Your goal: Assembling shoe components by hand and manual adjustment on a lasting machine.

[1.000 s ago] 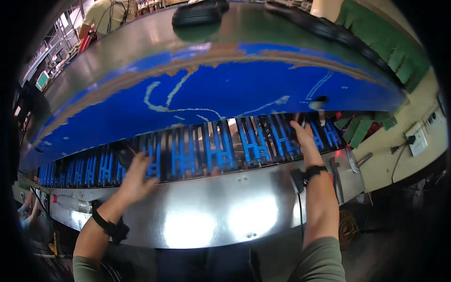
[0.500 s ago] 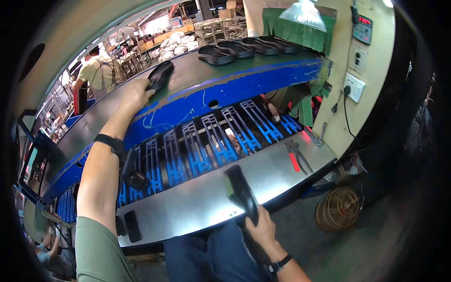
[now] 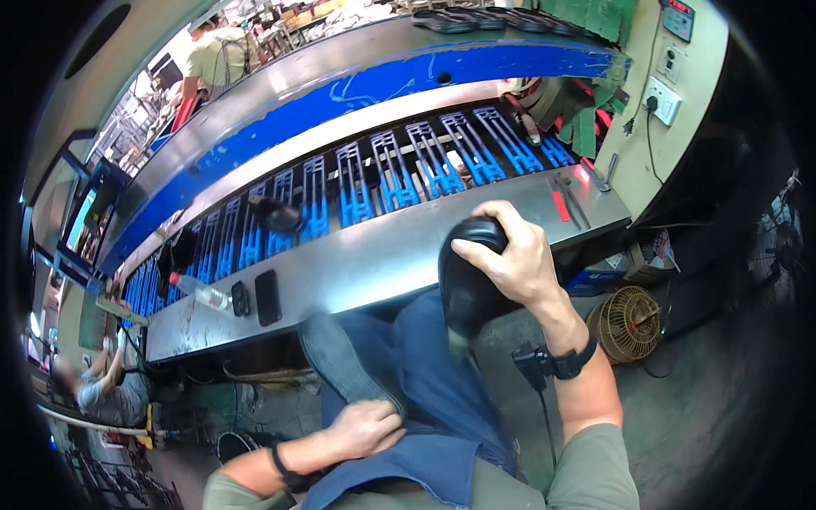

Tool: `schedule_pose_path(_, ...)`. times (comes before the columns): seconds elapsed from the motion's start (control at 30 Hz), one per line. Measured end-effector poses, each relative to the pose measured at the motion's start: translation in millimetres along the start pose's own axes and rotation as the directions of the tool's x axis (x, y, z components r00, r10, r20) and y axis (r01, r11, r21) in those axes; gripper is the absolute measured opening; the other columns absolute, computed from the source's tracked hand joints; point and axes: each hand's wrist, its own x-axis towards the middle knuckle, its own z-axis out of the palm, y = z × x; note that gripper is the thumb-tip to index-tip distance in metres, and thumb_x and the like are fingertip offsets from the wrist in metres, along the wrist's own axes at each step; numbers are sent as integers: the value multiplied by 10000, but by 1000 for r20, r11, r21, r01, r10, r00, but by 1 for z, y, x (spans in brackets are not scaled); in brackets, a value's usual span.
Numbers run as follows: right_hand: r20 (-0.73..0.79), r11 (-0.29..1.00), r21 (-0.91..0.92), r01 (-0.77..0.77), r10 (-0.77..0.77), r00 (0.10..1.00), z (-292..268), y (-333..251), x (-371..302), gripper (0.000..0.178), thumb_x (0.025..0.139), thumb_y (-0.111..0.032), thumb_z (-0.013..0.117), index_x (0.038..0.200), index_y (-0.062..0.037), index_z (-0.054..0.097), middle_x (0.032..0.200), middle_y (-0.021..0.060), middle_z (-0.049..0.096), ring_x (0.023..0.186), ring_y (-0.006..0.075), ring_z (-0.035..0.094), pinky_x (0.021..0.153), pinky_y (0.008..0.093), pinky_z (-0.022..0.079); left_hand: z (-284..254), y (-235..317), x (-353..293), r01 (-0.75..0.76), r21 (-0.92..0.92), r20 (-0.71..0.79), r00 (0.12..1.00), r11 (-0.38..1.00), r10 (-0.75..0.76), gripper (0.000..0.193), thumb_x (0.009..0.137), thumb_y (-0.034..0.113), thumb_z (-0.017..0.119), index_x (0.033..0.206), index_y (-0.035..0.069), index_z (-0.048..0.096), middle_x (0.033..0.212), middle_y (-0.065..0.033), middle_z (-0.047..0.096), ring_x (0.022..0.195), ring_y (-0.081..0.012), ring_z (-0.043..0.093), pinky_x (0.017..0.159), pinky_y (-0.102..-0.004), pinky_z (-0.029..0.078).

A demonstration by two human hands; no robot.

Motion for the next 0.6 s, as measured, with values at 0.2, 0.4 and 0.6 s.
schedule_pose_path(0.2,399,727,441,-526,366,841,70,29,-106,273,874,-203,738,1049,-7,662,954,19,662,912,99,597,837,262,488,28,-48,-44,237,-369,-272,897,899,-349,114,820,86,720,867,20,640,851,-146,656,748,-317,653,681,-394,524)
schedule_pose_path(0.4,507,362,728,-581,285,813,83,4,-126,599,913,-512,657,1238,-23,537,995,159,682,861,225,700,771,340,582,14,-199,-86,413,-770,-476,136,486,-869,566,896,246,757,1322,-59,542,1278,-155,598,1133,-275,593,992,-376,472)
schedule_pose_path(0.6,714,-337,663,-669,555,428,100,50,-233,851,942,-721,412,1407,-11,484,1225,286,621,1073,418,662,895,571,571,-23,-160,-54,-157,-987,-115,618,22,-777,414,936,182,647,1259,-77,613,1253,-204,661,1181,-293,627,1036,-388,492)
